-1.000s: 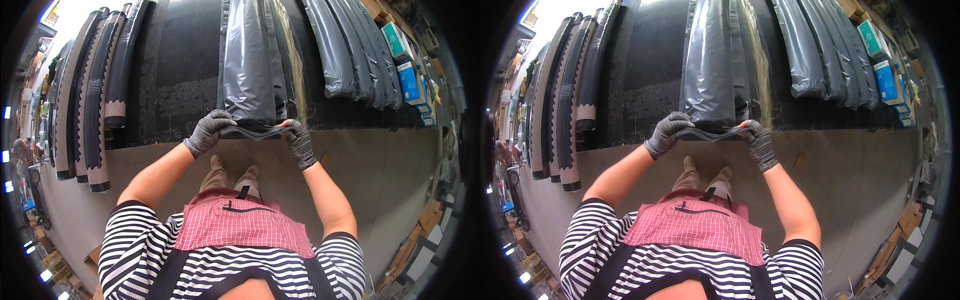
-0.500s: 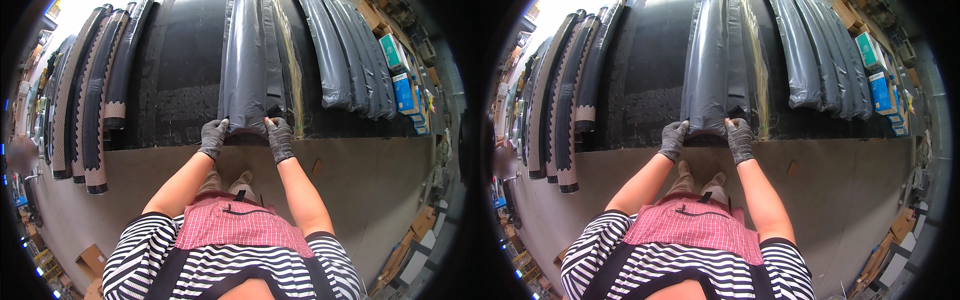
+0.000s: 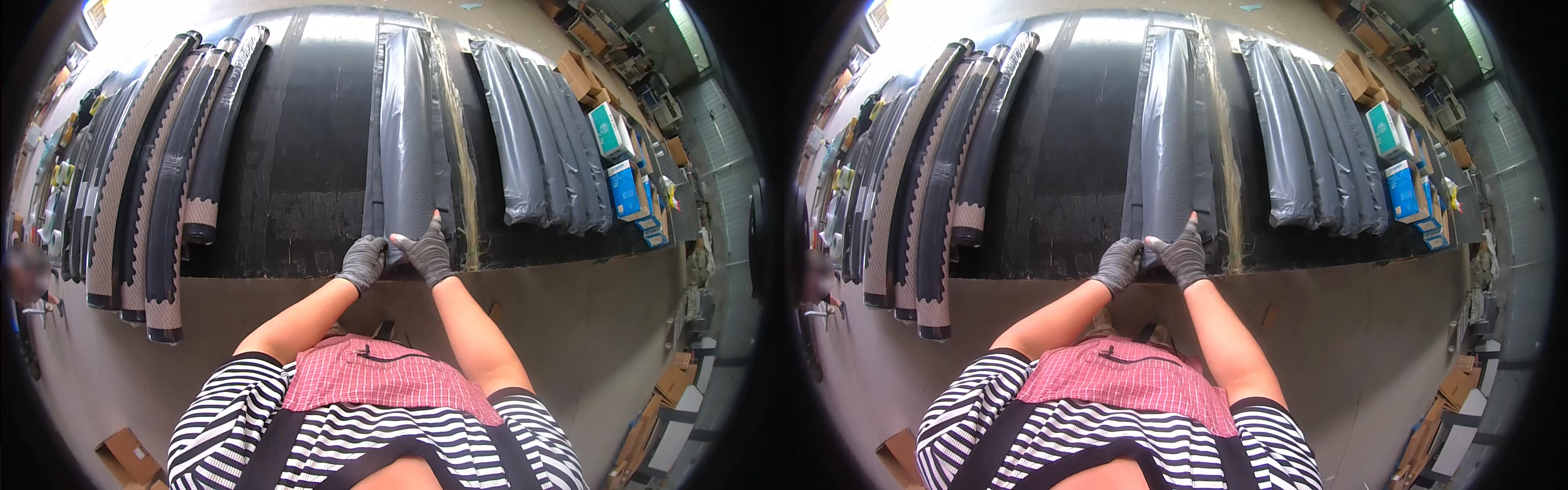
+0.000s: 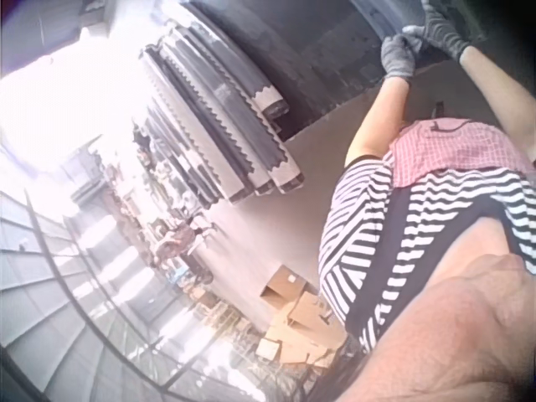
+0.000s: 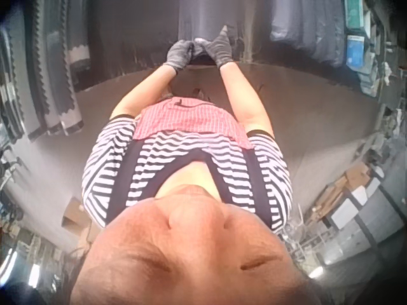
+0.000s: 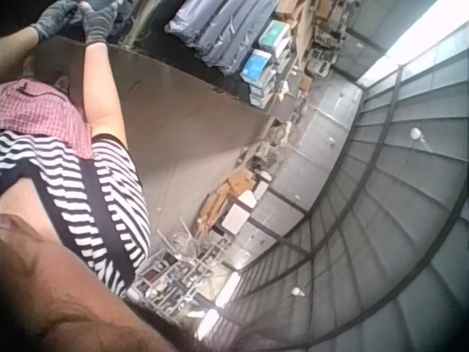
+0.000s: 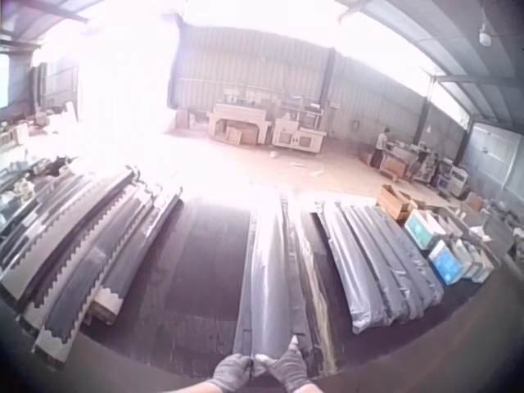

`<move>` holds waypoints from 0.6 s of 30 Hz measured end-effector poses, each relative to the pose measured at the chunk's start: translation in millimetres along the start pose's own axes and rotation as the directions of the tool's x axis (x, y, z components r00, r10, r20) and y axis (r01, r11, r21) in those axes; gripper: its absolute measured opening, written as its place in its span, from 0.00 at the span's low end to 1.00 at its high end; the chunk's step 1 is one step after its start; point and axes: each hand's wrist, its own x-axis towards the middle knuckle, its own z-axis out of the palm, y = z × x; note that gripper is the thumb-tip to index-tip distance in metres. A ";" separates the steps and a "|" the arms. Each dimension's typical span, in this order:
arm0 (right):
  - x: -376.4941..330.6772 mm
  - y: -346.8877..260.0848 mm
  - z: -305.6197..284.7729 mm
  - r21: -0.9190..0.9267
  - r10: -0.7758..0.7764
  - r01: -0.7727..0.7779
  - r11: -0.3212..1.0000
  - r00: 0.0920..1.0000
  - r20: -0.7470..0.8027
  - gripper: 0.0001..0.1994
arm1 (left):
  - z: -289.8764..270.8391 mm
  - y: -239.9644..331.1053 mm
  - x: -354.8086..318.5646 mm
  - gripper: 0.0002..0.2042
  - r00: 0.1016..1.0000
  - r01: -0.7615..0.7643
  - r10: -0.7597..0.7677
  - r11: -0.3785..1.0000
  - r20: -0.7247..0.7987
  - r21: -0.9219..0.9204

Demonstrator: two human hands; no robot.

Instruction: The person wraps plastic sheets around large rolls one by one and arranges them in a row on a work surface.

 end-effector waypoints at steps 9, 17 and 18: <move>-23.0 -32.6 -81.1 0.567 -0.041 -0.061 0.821 0.985 0.166 0.54 | -62.2 53.8 96.3 0.34 0.882 0.468 -0.041 0.178 0.469 -0.865; 39.3 55.6 -142.8 0.764 -0.305 0.228 0.603 0.951 -0.043 0.51 | -10.5 149.6 144.7 0.34 0.964 0.257 0.026 0.192 0.266 -0.947; 49.5 58.1 -161.8 0.735 -0.258 0.192 0.650 0.966 -0.025 0.53 | -7.9 158.7 162.7 0.34 0.952 0.293 0.013 0.258 0.306 -0.921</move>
